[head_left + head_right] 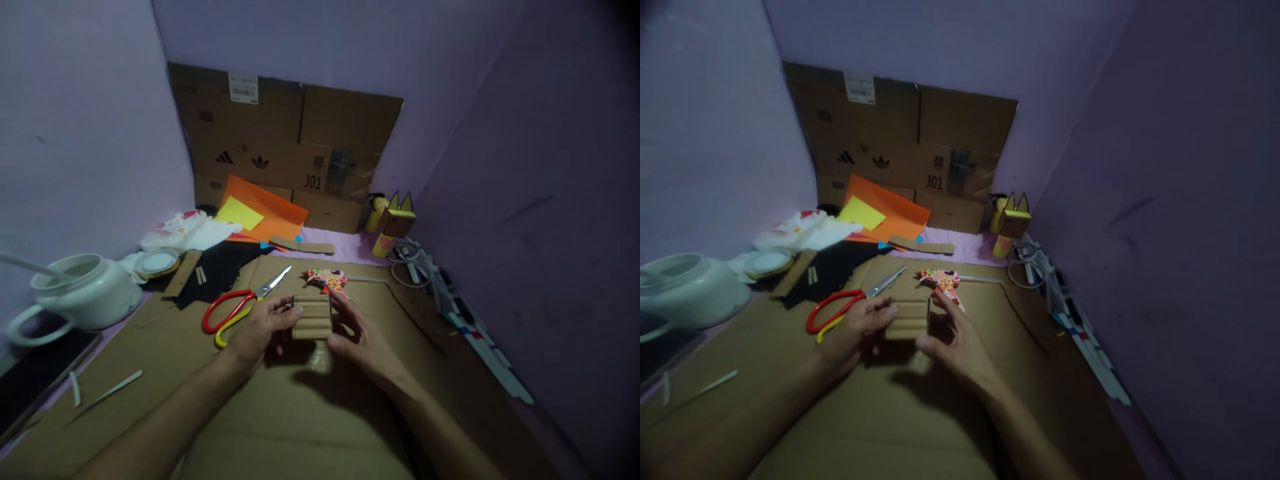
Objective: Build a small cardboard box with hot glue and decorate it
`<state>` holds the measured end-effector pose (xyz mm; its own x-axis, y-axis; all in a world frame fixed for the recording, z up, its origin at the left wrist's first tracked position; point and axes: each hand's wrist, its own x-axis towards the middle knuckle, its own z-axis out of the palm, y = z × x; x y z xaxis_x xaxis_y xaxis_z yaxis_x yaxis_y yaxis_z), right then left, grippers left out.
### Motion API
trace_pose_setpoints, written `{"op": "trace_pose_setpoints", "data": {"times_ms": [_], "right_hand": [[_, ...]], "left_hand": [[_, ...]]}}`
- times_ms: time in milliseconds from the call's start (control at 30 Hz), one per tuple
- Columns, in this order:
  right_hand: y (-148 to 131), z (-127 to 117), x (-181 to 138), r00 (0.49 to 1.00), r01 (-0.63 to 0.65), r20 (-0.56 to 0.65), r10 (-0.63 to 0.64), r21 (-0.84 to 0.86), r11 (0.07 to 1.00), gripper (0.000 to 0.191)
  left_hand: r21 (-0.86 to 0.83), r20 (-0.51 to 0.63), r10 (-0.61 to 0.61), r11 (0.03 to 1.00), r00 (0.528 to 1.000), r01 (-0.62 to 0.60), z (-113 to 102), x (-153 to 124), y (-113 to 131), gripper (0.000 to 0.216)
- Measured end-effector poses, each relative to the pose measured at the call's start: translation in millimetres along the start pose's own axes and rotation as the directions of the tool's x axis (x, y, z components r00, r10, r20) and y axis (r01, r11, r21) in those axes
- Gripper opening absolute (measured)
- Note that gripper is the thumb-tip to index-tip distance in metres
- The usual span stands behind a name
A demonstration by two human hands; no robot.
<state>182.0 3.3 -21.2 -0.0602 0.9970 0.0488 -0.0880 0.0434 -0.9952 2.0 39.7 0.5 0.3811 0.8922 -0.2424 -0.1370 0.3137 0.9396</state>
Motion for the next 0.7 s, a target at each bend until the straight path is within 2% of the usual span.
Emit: {"op": "trace_pose_setpoints", "data": {"times_ms": [100,267,400,467,533,633,700], "right_hand": [[-0.8,8.1,-1.8,0.994,0.105,0.047,-0.103,-0.038,0.994,0.079],[1.7,11.3,-2.6,0.994,0.111,-0.002,-0.112,-0.135,0.985,0.070],[9.9,5.5,-2.3,0.946,0.318,0.015,-0.324,-0.237,0.918,0.061],[11.3,4.5,-2.8,0.927,0.370,0.043,-0.374,-0.276,0.887,0.057],[9.7,5.4,-3.2,0.933,0.358,0.055,-0.355,-0.246,0.901,0.058],[4.5,7.8,-2.4,0.971,0.237,0.027,-0.236,-0.048,0.970,0.067],[1.3,8.3,-1.2,0.986,0.168,-0.012,-0.168,0.059,0.984,0.068]], "left_hand": [[-0.005,0.026,-0.003,1.000,1.000,0.003,1.8,-0.5,-1.8,0.053],[0.013,-0.006,0.028,1.000,1.000,-0.028,2.0,-0.2,-4.8,0.061],[0.019,0.064,-0.017,1.000,0.998,0.016,1.6,-0.8,-3.5,0.058],[-0.008,0.104,-0.028,1.000,0.994,0.028,1.9,-1.6,-2.3,0.053],[-0.037,0.097,-0.004,0.999,0.995,0.007,2.0,-2.4,-1.4,0.048],[-0.039,0.076,0.053,0.998,0.996,-0.050,1.3,-3.3,-0.3,0.047],[-0.007,0.094,0.097,0.995,0.991,-0.097,0.5,-3.7,0.0,0.050]]}}
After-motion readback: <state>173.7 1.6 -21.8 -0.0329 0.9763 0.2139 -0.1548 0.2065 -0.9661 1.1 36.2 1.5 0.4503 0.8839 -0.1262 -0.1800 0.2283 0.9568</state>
